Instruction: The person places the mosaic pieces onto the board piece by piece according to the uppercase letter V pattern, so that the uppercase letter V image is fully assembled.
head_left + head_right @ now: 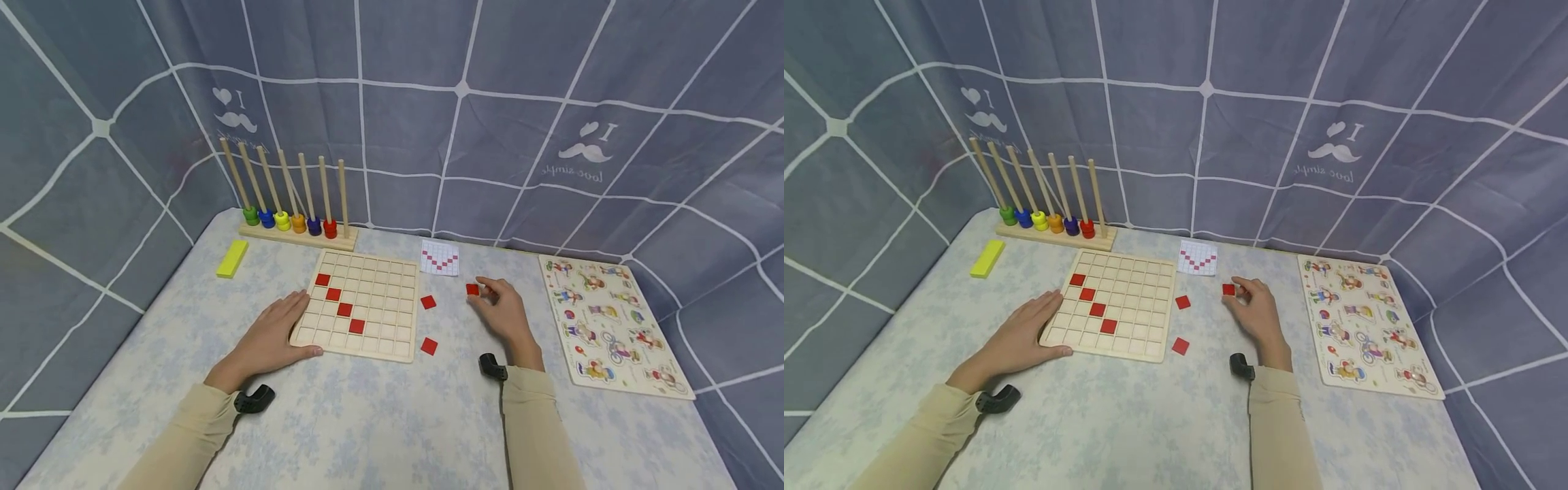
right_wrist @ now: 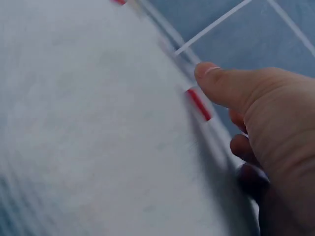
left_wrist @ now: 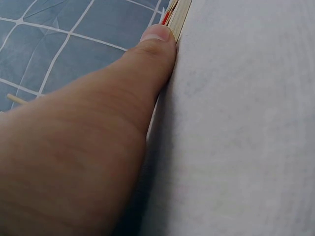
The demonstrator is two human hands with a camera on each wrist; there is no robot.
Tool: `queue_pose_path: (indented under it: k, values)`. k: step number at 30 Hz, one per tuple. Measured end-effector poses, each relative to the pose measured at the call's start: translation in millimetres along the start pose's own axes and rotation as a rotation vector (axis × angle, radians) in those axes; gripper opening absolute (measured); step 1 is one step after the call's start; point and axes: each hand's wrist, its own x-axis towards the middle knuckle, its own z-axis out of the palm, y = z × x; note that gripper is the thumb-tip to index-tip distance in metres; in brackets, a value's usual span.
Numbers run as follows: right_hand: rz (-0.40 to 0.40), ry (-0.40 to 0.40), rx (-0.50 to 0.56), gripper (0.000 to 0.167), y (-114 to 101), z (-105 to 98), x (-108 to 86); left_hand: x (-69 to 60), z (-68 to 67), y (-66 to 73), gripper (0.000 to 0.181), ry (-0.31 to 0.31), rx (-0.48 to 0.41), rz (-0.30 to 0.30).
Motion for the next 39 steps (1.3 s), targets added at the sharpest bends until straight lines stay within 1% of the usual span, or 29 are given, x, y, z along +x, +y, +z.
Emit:
queue_pose_path:
  k: [4, 7, 13, 18, 23, 30, 35, 39]
  values:
    - [0.023, -0.016, -0.058, 0.055, 6.1, 3.0, 0.5, 0.2, -0.3, 0.2, 0.119, 0.0, 0.002, 0.004]
    - [0.039, -0.031, -0.085, 0.058, 5.2, 3.3, 0.9, 0.3, 0.3, -0.4, 0.119, 0.008, 0.006, 0.006]
    - [0.032, -0.037, -0.136, 0.053, 3.6, 2.6, 0.4, 2.5, 0.9, -2.1, 0.118, 0.007, 0.007, 0.014]
    - [0.012, -0.044, -0.123, 0.05, 3.6, 4.2, -2.4, -1.0, 0.6, -2.3, 0.119, -0.005, 0.005, -0.005]
    - [0.003, -0.011, -0.112, 0.044, 4.9, 3.0, -4.1, -1.7, 1.3, -0.4, 0.119, -0.004, 0.0, -0.006]
    - [0.029, -0.057, -0.099, 0.043, 3.3, 0.4, -4.2, -3.8, 0.1, 1.2, 0.118, 0.002, -0.003, -0.001]
    - [0.004, -0.022, -0.103, 0.033, 3.6, 2.9, -1.0, -2.2, -1.2, 0.9, 0.117, 0.02, 0.002, 0.014]
    - [-0.006, 0.002, -0.111, 0.03, 5.3, 4.5, -2.3, -2.4, -0.3, 1.1, 0.117, 0.005, 0.002, 0.012]
